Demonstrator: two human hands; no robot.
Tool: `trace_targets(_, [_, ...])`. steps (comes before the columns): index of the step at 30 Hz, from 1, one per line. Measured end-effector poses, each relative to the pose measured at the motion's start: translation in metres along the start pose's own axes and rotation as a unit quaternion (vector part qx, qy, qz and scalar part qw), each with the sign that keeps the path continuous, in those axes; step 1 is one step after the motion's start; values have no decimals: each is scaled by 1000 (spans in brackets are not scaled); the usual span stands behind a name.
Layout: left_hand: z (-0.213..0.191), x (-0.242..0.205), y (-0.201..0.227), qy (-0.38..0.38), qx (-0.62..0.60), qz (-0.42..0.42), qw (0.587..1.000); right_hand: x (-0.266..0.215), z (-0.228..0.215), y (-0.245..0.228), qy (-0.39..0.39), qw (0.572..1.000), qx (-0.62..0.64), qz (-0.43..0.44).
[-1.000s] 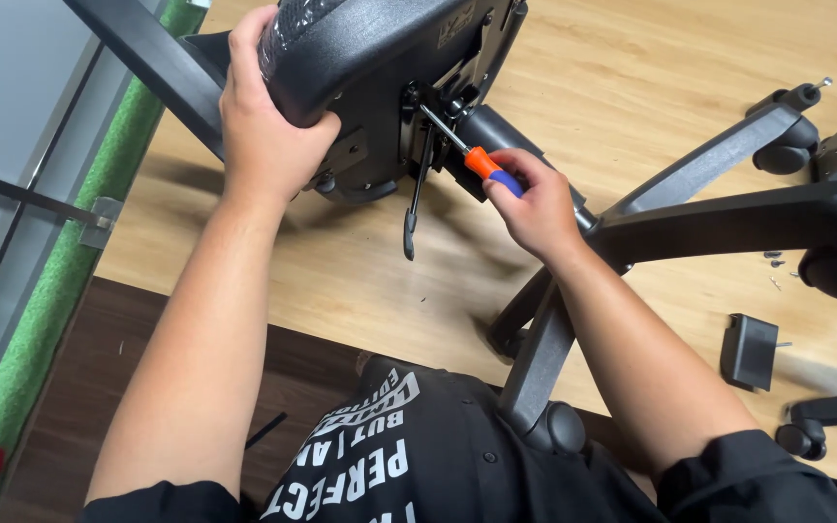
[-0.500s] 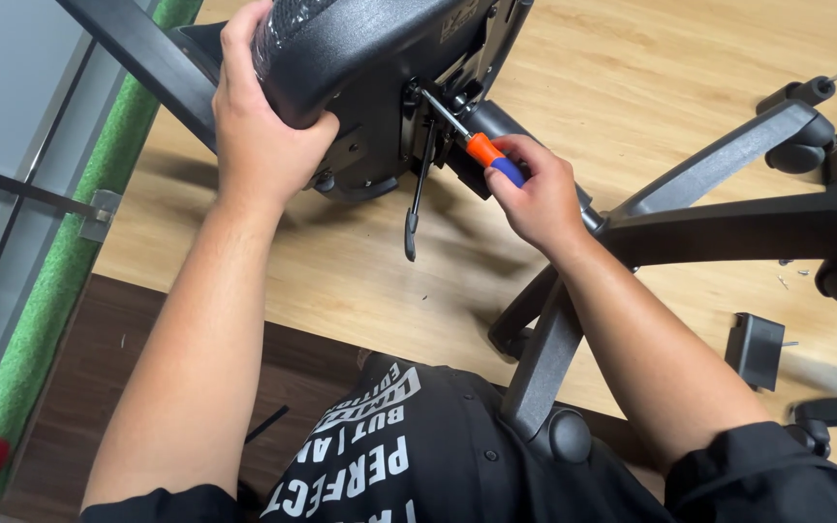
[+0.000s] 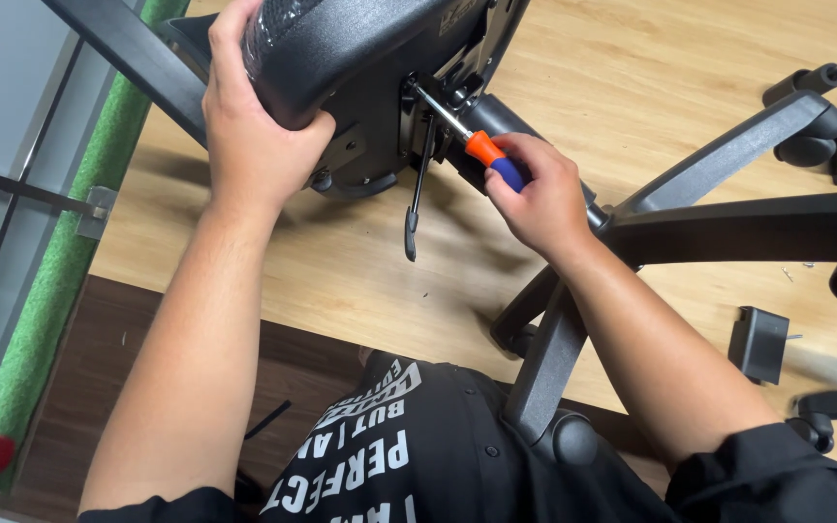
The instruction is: The recorder uses a screwdriver to attach a mounting plate to the bottom of an office chair seat.
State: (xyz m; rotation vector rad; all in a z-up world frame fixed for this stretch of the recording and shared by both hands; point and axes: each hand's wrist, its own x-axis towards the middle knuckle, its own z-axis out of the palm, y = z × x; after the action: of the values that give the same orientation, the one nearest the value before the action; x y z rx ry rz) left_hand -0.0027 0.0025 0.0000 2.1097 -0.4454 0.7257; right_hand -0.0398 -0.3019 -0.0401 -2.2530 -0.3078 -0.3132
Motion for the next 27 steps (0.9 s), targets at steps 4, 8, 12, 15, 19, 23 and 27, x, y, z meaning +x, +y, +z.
trace_targets(4, [0,-1,-1,-2,4,-2,1000,-1,1,0,-3,1000,-11,9])
trace_targets(8, [0,-1,-2,-5,7,-4,1000,-2,0,-2,4,999,-31,-16])
trace_targets(12, [1,-1,-3,-6,9,-3,1000,-4,-1,-5,2,997,-70,-20])
trace_targets(15, [0,-1,-2,-7,13,-7,1000,-4,-2,-5,5,995,-97,-35])
trace_targets(19, [1,-1,-3,-9,10,-9,1000,-2,-4,-5,8,993,-118,-27])
trace_targets(23, [1,-1,-2,-8,9,-10,1000,-1,-5,1,4,996,-79,-31])
trace_targets(27, [0,-1,-2,-4,16,3,1000,3,-5,8,-3,1000,-22,-17])
